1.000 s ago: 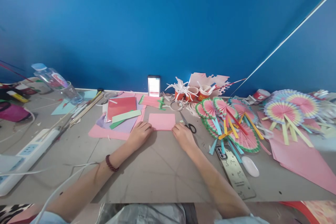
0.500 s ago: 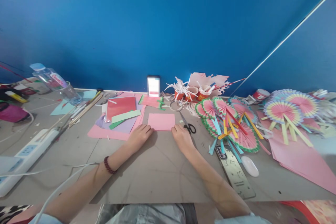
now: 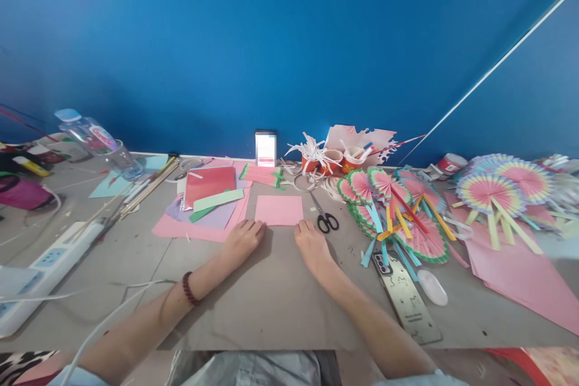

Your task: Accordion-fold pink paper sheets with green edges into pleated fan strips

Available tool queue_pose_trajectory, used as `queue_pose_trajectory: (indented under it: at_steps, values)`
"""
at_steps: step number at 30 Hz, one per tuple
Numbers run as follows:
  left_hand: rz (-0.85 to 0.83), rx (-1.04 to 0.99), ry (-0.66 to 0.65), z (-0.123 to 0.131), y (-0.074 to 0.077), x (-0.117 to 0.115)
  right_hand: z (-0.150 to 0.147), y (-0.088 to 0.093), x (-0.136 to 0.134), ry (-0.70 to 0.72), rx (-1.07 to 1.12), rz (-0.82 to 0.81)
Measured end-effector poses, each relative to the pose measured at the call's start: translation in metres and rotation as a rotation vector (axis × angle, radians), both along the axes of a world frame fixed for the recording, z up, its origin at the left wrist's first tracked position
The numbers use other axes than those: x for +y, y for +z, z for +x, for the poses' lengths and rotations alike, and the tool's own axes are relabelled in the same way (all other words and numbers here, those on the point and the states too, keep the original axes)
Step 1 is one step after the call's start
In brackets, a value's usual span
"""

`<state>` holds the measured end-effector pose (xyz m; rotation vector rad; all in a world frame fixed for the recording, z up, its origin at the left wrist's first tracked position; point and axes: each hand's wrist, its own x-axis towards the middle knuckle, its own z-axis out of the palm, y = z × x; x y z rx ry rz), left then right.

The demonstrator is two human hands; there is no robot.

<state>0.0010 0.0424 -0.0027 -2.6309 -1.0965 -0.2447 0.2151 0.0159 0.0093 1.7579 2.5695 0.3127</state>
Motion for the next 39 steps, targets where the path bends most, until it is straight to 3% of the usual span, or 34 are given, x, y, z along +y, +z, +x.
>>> queue_pose_trajectory:
  at_steps: [5, 9, 18, 25, 31, 39]
  values:
    - [-0.086, -0.084, 0.111, 0.01, 0.007, -0.021, -0.01, -0.002, -0.008, -0.026, -0.009, 0.021]
    - [-0.057, -0.121, 0.183, 0.021, 0.009, -0.031, -0.014, -0.006, -0.011, -0.087, 0.015, 0.052]
    - [0.012, -0.078, 0.104, 0.008, 0.003, 0.002, 0.005, -0.008, 0.009, -0.027, 0.179, 0.145]
    - [-0.095, -0.116, 0.1, 0.004, 0.003, 0.013, 0.008, -0.004, 0.016, 0.035, 0.307, 0.118]
    - [-0.066, -0.094, 0.054, 0.003, 0.001, 0.015, 0.009, -0.008, 0.018, 0.076, 0.263, 0.115]
    - [-0.056, -0.047, 0.024, 0.003, 0.001, 0.011, 0.005, -0.004, 0.015, 0.029, 0.143, 0.049]
